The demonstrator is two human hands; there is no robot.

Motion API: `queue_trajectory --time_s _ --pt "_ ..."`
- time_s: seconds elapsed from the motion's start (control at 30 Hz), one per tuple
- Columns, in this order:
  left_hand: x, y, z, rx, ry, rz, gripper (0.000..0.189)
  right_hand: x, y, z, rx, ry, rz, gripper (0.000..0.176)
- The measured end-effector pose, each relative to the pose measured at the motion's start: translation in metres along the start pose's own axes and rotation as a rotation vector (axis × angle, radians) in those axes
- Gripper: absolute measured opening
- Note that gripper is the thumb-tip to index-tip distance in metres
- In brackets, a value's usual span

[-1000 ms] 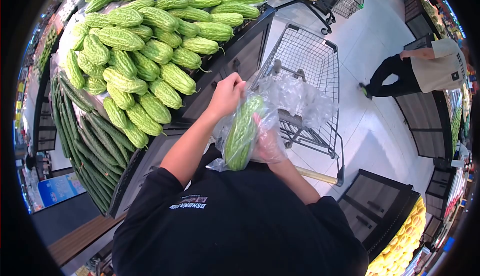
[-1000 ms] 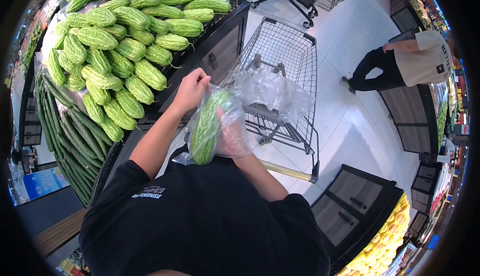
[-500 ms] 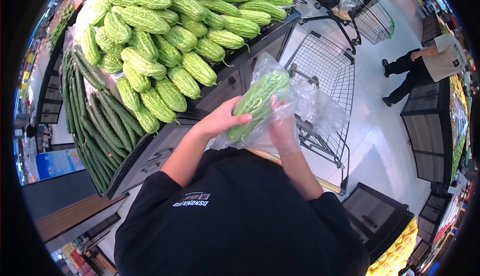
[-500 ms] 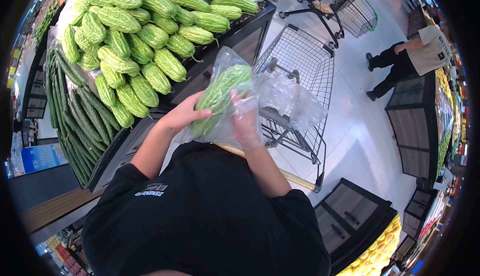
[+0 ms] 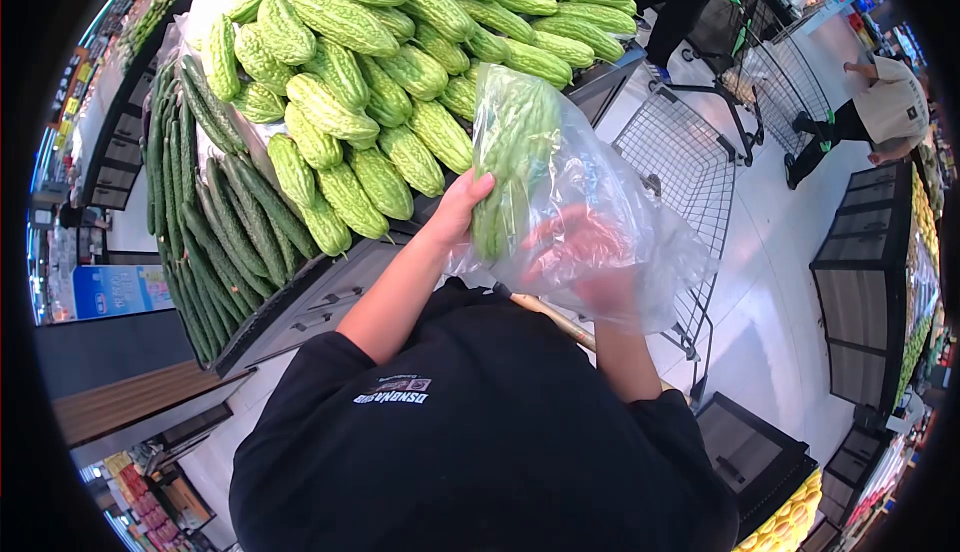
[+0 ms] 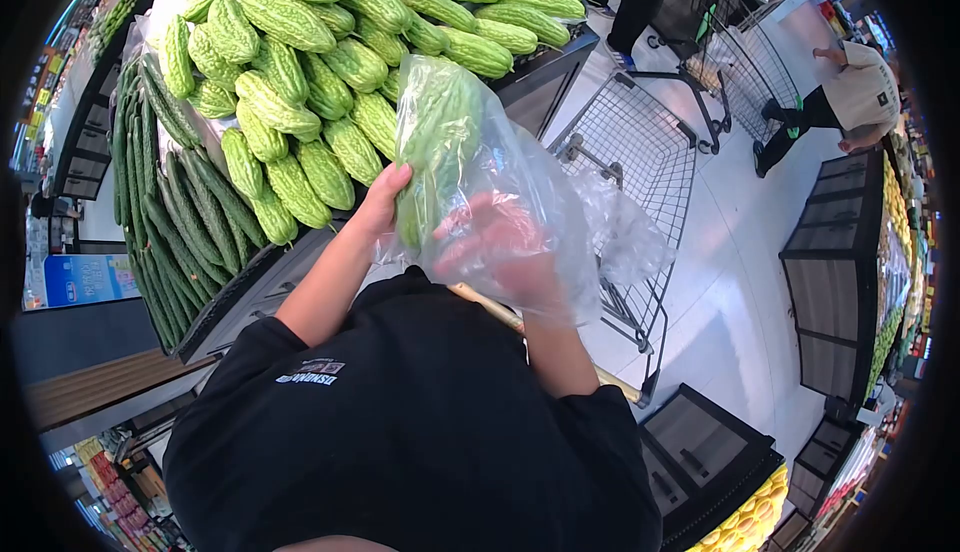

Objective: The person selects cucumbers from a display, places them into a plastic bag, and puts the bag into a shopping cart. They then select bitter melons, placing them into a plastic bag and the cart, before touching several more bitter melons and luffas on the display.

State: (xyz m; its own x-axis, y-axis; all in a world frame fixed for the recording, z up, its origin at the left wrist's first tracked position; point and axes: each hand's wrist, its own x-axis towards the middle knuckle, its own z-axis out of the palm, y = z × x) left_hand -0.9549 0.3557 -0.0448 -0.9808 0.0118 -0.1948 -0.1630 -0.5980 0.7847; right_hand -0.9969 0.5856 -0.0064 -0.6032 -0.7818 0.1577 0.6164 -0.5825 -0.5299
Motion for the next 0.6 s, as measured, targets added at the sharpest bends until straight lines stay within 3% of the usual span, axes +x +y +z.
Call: queue_trajectory --time_s 0.03,0.07,0.13,0.27,0.33,0.47,0.53,0.6 --pt "-0.001 0.005 0.002 -0.016 -0.015 -0.001 0.069 0.002 -0.002 -0.004 -0.018 -0.081 0.16 0.047" --pt "-0.002 0.01 0.005 -0.033 -0.029 -0.003 0.07 0.002 -0.003 -0.005 -0.021 -0.085 0.162 0.047" --pt "-0.004 0.017 0.013 -0.04 -0.003 0.021 0.07 0.004 -0.004 0.0 -0.252 -0.022 0.495 0.04" --pt "-0.004 0.026 0.02 -0.036 0.014 0.091 0.073 0.01 0.008 -0.005 -0.317 -0.027 0.664 0.036" --pt "-0.001 0.02 0.017 0.049 0.04 0.162 0.084 0.021 0.007 0.005 -0.613 0.055 0.765 0.044" --pt "0.001 0.008 0.017 0.069 0.025 0.251 0.096 0.031 0.023 0.003 -0.752 0.078 0.601 0.059" --pt "-0.003 0.011 0.028 0.186 0.034 0.272 0.101 0.034 0.025 0.027 -0.984 0.156 0.141 0.074" --pt "-0.007 0.016 0.029 0.232 0.018 0.281 0.103 0.041 0.025 0.058 -0.906 0.24 0.076 0.076"
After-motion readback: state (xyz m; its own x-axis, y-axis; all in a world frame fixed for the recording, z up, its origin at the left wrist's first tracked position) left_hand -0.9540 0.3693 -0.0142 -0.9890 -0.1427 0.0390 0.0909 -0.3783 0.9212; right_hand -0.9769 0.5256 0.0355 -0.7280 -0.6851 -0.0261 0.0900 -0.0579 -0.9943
